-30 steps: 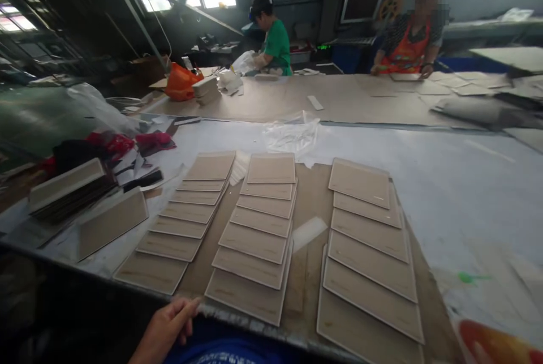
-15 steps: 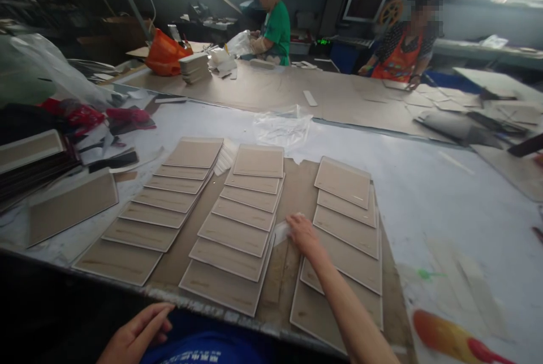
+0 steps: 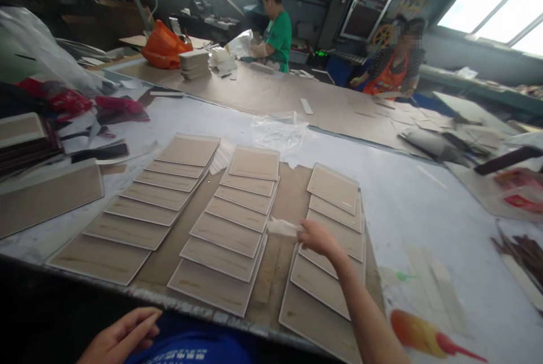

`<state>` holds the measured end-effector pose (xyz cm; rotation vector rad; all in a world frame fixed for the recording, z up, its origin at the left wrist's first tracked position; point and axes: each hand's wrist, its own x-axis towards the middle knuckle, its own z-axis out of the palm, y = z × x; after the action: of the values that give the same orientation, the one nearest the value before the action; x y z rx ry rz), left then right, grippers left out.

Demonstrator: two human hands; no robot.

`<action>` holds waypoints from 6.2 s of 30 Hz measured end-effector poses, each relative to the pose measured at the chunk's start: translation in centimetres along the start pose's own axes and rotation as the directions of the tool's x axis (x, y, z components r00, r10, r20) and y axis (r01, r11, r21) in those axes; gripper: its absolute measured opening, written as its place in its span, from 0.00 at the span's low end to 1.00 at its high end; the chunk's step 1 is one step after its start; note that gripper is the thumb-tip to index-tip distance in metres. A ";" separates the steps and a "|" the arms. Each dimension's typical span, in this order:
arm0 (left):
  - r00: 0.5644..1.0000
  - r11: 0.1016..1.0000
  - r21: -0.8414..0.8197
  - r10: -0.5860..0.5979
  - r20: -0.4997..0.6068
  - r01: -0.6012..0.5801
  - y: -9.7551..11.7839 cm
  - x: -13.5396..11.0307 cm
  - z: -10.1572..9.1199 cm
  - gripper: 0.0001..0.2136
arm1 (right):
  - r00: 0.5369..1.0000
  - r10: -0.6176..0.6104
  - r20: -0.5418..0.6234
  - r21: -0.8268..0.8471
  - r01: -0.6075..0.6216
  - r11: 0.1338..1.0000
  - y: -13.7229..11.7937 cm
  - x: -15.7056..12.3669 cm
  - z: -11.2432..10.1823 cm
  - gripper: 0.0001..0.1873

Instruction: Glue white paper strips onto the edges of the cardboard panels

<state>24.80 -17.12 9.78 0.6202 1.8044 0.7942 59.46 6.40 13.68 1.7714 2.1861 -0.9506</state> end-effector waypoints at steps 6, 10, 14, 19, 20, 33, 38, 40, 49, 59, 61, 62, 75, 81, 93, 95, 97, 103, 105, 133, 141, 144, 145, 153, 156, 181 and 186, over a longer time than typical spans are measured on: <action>0.854 0.973 -0.230 0.125 0.505 -0.007 6.5 0.1 4.9 0.34 | 0.968 -0.243 -0.059 0.896 0.159 0.415 -7.9 -4.9 2.4 0.15; 0.796 0.840 -0.542 0.350 0.494 -0.033 9.7 1.1 6.8 0.35 | 0.915 -0.402 0.028 0.986 0.040 0.159 -15.2 -5.5 6.4 0.20; 0.851 0.741 -0.665 0.288 0.439 0.092 10.8 2.0 5.8 0.31 | 0.886 -0.461 0.052 0.992 0.008 0.127 -18.6 -4.0 9.9 0.22; 0.914 0.621 -0.779 0.259 0.311 0.089 11.1 4.3 2.5 0.19 | 0.929 -0.369 0.019 0.928 0.120 0.352 -20.4 -0.8 12.7 0.20; 0.934 0.586 -0.808 0.253 0.253 0.060 10.9 5.1 1.3 0.17 | 0.931 -0.365 -0.014 0.894 0.175 0.412 -21.1 -0.2 12.9 0.20; 0.917 0.942 0.314 0.022 -0.399 0.114 3.0 19.9 -27.4 0.10 | 0.899 -0.437 0.007 0.557 0.359 0.749 -36.7 6.7 16.9 0.18; 0.961 0.864 0.489 0.019 -0.274 0.122 3.0 22.0 -27.5 0.13 | 0.954 -0.296 -0.044 0.621 0.258 0.740 -39.0 6.5 18.2 0.19; 0.969 0.844 0.526 0.029 -0.244 0.107 3.1 22.4 -27.8 0.12 | 0.970 -0.240 -0.040 0.651 0.208 0.730 -39.4 6.2 18.5 0.19; 0.982 0.928 0.370 0.041 -0.184 0.031 2.3 23.7 -28.9 0.06 | 0.995 -0.094 -0.028 0.688 0.088 0.720 -40.6 5.2 19.1 0.21; 0.994 0.919 -0.395 -0.055 -0.099 0.011 1.5 17.9 -31.7 0.12 | 0.984 -0.175 -0.038 0.719 0.149 0.679 -41.4 5.5 19.1 0.21; 0.999 0.808 -0.589 -0.026 -0.018 0.010 2.2 15.4 -30.4 0.13 | 0.974 -0.225 -0.011 0.732 0.161 0.662 -43.0 5.9 19.2 0.23; 1.000 0.748 -0.663 -0.012 0.026 0.026 2.6 14.2 -29.6 0.14 | 0.969 -0.247 0.015 0.746 0.153 0.648 -43.9 6.0 19.2 0.23; 0.995 0.621 -0.783 0.046 0.090 0.042 2.9 7.9 -22.5 0.18 | 0.930 -0.366 -0.027 0.874 0.200 0.444 -47.1 4.7 20.0 0.21; 0.999 0.573 -0.819 -0.018 -0.032 -0.016 2.6 6.8 -22.0 0.16 | 0.867 -0.496 0.050 0.830 0.240 0.503 -47.5 2.8 19.2 0.21; 0.997 0.338 -0.941 0.077 -0.010 -0.035 3.0 7.8 -22.7 0.17 | 0.923 -0.382 0.031 0.835 0.187 0.518 -49.0 4.3 20.0 0.22; 0.996 0.340 -0.940 0.091 0.001 -0.030 2.8 8.9 -23.7 0.16 | 0.902 -0.427 0.059 0.832 0.191 0.520 -49.9 5.0 19.6 0.21; 0.995 0.343 -0.939 0.096 0.008 -0.026 2.7 10.0 -25.2 0.15 | 0.870 -0.486 0.083 0.832 0.208 0.514 -51.0 5.6 19.2 0.20; 0.998 0.341 -0.939 0.048 0.051 0.031 2.8 12.8 -30.1 0.16 | 0.878 -0.477 0.034 0.781 0.275 0.561 -54.8 8.0 19.8 0.18; 0.998 0.315 -0.947 0.019 0.067 0.057 3.1 13.6 -31.4 0.18 | 0.899 -0.437 -0.018 0.738 0.307 0.601 -55.8 8.9 20.3 0.20; 0.988 0.329 -0.934 0.018 0.155 0.141 4.3 19.6 -40.2 0.18 | 0.951 -0.301 0.077 0.726 0.153 0.670 -63.0 12.9 21.5 0.18; 0.985 0.323 -0.937 0.062 0.160 0.132 3.8 18.8 -40.0 0.18 | 0.930 -0.367 -0.017 0.643 0.291 0.708 -63.7 12.4 21.1 0.16; 0.980 0.311 -0.935 0.047 0.192 0.169 3.7 18.7 -39.9 0.17 | 0.920 -0.388 -0.054 0.617 0.336 0.712 -63.5 12.4 21.3 0.16; 0.978 0.304 -0.936 0.047 0.202 0.178 3.5 18.7 -39.8 0.17 | 0.917 -0.394 -0.064 0.613 0.348 0.710 -63.4 12.4 21.4 0.16; 0.974 0.237 -0.954 0.089 0.208 0.182 2.8 18.7 -39.7 0.17 | 0.902 -0.410 -0.136 0.550 0.413 0.726 -63.1 12.5 22.0 0.18; 0.971 0.255 -0.951 0.116 0.211 0.176 3.3 18.4 -39.9 0.18 | 0.886 -0.445 -0.134 0.479 0.451 0.753 -63.1 12.6 22.3 0.18; 0.989 0.246 -0.961 -0.100 0.106 0.127 -1.3 17.9 -43.6 0.16 | 0.571 -0.626 0.531 0.614 0.250 0.749 -64.3 15.3 24.0 0.18; 0.976 0.217 -0.972 -0.215 0.045 0.093 -1.4 18.5 -43.1 0.16 | 0.646 -0.586 0.489 0.531 0.313 0.788 -64.9 15.5 24.5 0.17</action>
<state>-22.04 -14.55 8.76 -0.4869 1.0187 1.6133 -11.18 -0.73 10.39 0.7288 2.0623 -1.9066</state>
